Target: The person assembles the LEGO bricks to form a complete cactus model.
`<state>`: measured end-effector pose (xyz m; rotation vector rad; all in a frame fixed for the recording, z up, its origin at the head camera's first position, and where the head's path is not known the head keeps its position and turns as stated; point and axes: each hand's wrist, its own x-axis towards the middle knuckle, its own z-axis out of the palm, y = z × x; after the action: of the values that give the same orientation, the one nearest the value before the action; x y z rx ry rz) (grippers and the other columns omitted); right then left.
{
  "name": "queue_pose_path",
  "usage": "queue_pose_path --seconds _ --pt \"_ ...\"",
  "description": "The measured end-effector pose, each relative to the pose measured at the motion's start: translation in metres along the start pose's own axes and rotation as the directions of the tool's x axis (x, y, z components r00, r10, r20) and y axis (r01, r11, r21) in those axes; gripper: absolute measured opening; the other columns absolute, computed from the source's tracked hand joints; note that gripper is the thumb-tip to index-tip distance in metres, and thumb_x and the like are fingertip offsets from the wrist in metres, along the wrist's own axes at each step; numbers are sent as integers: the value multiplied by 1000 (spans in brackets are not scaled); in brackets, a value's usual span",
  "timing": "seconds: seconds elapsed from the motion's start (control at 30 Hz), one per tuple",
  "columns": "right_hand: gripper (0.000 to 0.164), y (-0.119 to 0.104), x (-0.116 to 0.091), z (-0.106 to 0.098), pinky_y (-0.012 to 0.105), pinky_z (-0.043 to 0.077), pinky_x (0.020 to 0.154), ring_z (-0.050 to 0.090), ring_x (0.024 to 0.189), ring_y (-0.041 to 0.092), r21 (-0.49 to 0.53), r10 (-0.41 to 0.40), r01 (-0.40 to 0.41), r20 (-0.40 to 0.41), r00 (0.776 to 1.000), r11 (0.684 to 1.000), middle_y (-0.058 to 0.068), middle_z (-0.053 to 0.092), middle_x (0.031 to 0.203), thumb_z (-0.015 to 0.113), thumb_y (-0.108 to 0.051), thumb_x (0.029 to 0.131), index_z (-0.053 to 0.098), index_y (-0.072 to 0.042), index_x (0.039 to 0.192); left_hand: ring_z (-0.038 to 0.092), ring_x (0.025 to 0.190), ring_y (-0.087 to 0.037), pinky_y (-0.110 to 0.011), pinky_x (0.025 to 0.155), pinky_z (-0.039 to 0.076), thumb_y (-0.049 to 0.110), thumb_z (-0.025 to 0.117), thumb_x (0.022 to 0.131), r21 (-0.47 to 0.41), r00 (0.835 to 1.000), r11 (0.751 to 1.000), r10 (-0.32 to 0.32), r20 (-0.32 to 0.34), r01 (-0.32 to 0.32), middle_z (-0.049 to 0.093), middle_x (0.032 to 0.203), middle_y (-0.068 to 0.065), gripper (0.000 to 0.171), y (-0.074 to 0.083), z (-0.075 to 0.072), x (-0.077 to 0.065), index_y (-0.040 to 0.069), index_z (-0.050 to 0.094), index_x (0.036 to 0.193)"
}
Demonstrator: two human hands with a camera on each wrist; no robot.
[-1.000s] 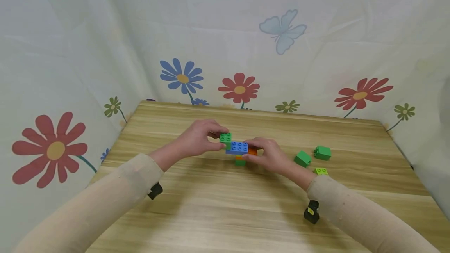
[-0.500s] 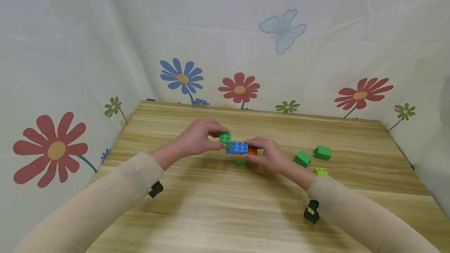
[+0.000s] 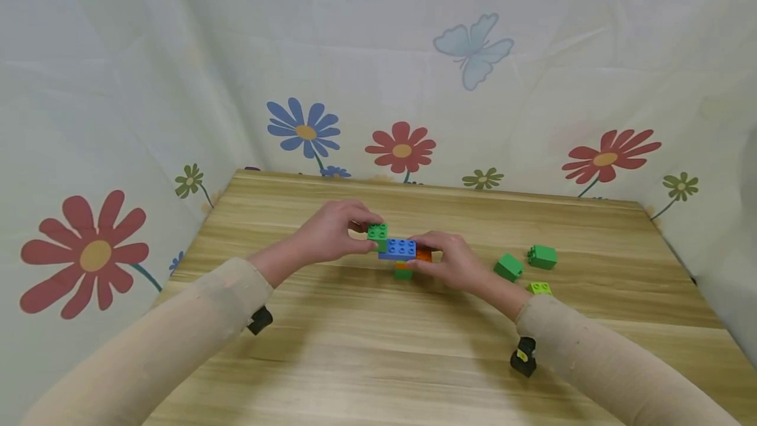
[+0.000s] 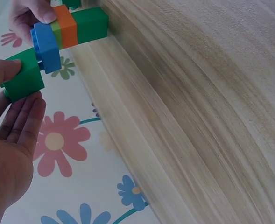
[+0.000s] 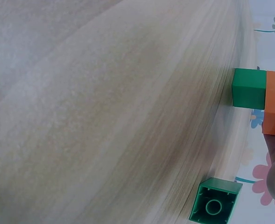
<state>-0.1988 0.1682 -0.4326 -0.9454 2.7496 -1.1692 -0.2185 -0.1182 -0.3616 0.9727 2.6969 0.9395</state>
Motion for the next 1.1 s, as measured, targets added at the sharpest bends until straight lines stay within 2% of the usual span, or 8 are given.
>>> queue_pose_path --seconds 0.43,0.57,0.83,1.1 --pt "43 2 0 0 38 62 89 70 99 19 -5 -8 8 -9 1000 1000 9 77 121 84 -22 95 74 -4 133 73 102 -20 -44 96 62 19 87 91 -7 999 1000 22 -25 -22 73 113 -2 41 -5 4 1 10 78 130" --pt "43 2 0 1 41 62 89 70 99 20 -6 -6 6 -7 1000 1000 9 77 122 84 -22 95 74 -4 133 73 103 -24 -43 96 62 19 87 91 -15 999 999 31 -31 -31 73 112 -2 40 -6 4 1 10 78 129" --pt "43 2 0 1 39 61 88 69 99 18 -3 -1 1 -3 1000 1000 8 77 122 84 -22 95 74 -6 134 74 104 -24 -41 96 62 19 88 91 -49 999 999 10 -44 -12 73 111 -2 41 -9 3 0 10 77 130" --pt "42 2 0 2 43 62 89 69 99 20 7 -14 14 -10 1000 1000 10 77 121 84 -20 95 74 -4 133 73 103 -21 -43 96 62 18 88 91 -58 1000 998 3 -31 -5 72 112 -2 40 -9 3 -1 10 78 129"
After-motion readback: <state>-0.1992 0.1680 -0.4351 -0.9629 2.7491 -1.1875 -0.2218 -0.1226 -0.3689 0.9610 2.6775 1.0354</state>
